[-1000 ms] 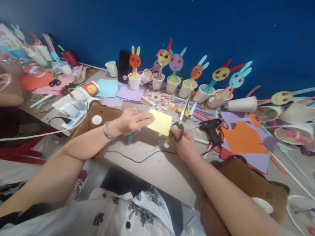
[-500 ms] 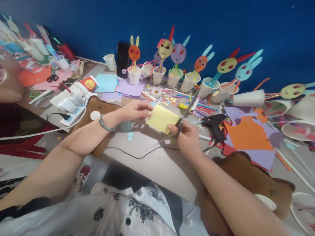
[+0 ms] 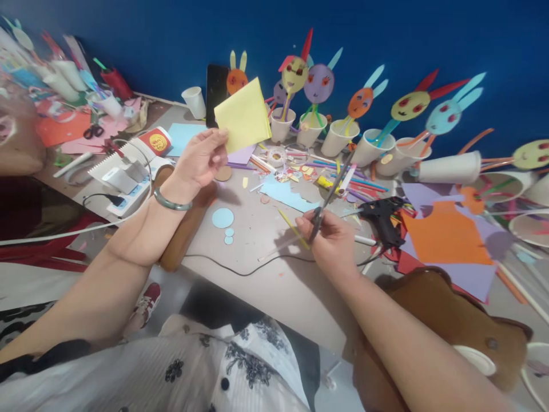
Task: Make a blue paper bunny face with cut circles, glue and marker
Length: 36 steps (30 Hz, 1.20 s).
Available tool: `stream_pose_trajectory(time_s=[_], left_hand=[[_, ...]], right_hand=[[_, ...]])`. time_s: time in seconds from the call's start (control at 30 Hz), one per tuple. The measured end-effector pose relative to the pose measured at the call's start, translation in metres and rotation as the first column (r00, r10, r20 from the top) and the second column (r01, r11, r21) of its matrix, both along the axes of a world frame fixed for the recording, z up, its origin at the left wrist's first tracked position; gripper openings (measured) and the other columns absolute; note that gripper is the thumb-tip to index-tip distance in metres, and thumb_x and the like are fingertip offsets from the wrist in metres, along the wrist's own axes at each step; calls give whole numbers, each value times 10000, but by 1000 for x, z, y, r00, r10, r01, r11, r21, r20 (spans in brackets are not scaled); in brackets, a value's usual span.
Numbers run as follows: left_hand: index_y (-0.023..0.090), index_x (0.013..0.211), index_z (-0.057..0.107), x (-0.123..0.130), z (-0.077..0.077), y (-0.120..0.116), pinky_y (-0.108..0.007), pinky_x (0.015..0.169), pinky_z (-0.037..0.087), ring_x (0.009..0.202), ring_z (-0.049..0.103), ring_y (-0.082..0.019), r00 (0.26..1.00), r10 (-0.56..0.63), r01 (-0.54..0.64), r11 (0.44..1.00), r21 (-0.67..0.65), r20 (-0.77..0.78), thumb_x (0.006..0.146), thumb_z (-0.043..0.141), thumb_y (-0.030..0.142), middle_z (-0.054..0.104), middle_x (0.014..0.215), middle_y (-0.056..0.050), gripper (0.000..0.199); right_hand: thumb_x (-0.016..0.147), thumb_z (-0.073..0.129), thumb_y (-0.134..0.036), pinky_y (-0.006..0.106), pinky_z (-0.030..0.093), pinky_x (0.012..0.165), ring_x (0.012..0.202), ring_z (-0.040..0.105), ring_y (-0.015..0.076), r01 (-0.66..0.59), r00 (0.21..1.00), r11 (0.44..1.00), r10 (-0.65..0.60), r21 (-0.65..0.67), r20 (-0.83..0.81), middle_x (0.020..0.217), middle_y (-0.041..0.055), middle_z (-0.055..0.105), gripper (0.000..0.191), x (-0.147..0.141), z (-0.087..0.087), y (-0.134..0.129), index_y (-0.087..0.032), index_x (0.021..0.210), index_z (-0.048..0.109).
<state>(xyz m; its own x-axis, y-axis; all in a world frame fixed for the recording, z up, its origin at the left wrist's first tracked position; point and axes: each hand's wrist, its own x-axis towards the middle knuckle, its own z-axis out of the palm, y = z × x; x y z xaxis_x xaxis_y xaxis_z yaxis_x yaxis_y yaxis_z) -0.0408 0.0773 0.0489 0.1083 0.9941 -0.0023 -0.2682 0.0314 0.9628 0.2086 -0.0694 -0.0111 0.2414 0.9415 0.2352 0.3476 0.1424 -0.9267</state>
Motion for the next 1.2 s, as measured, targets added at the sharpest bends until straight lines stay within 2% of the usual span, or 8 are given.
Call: stream_pose_trajectory(time_s=[0.13,0.43,0.5,0.67,0.8,1.0,1.1,1.2], left_hand=[[163,713,518,2,1,-4,-125,427,233,395,333,41,994,1,4,999,-46,106,958,704,189,351,565,114,308],[167,600,435,16,-14,-23,-146,457,243,438,316,31,959,-280,281,959,38,-41,887,793,228,363,536,102,463],[166,606,430,14,-11,-24,-153,464,250,445,319,30,961,-270,272,962,31,-55,886,794,222,360,549,100,463],[180,642,406,0,0,-14,-160,459,224,439,329,18,994,-113,113,992,61,-11,915,768,236,295,557,100,457],[183,628,389,3,-5,-12,-172,456,201,435,309,20,985,-171,172,982,75,-21,890,796,268,364,547,100,492],[177,583,450,26,-30,-36,-197,468,249,447,385,-7,876,-439,455,890,37,-200,713,896,543,449,492,82,591],[171,582,502,31,-36,-45,-202,459,259,445,397,-22,832,-458,497,866,55,-314,711,864,611,498,476,56,584],[164,648,576,31,-37,-49,-201,447,266,435,388,-29,777,-486,537,844,18,-401,765,807,604,538,503,47,511]], right_hand=[[679,858,-510,284,438,608,629,518,145,-5,1000,1000,5,-14,-6,654,-10,620,349,0,0,-1,-212,683,676],[726,804,-529,290,438,626,655,513,150,33,999,997,-33,-70,3,662,0,608,346,-2,0,-2,-205,707,686],[727,800,-530,295,446,639,666,519,153,38,999,996,-37,-83,6,671,5,613,346,-3,2,-3,-203,707,689],[702,811,-545,305,465,649,649,512,149,32,999,994,-32,-104,1,645,-6,595,367,-4,3,-3,-205,694,673],[719,802,-529,310,470,657,658,537,154,22,1000,995,-22,-101,7,674,7,636,341,-4,0,-3,-203,721,702],[823,731,-540,347,512,703,722,623,186,-4,999,996,-1,-94,-46,800,59,724,338,-1,-8,-3,-206,775,751],[796,778,-502,368,541,708,704,630,195,-39,998,996,34,-75,-56,770,35,715,274,0,-12,-1,-229,782,749],[764,833,-471,395,576,794,785,678,224,-87,993,994,82,-64,-89,823,23,741,236,0,-14,0,-253,798,747]])
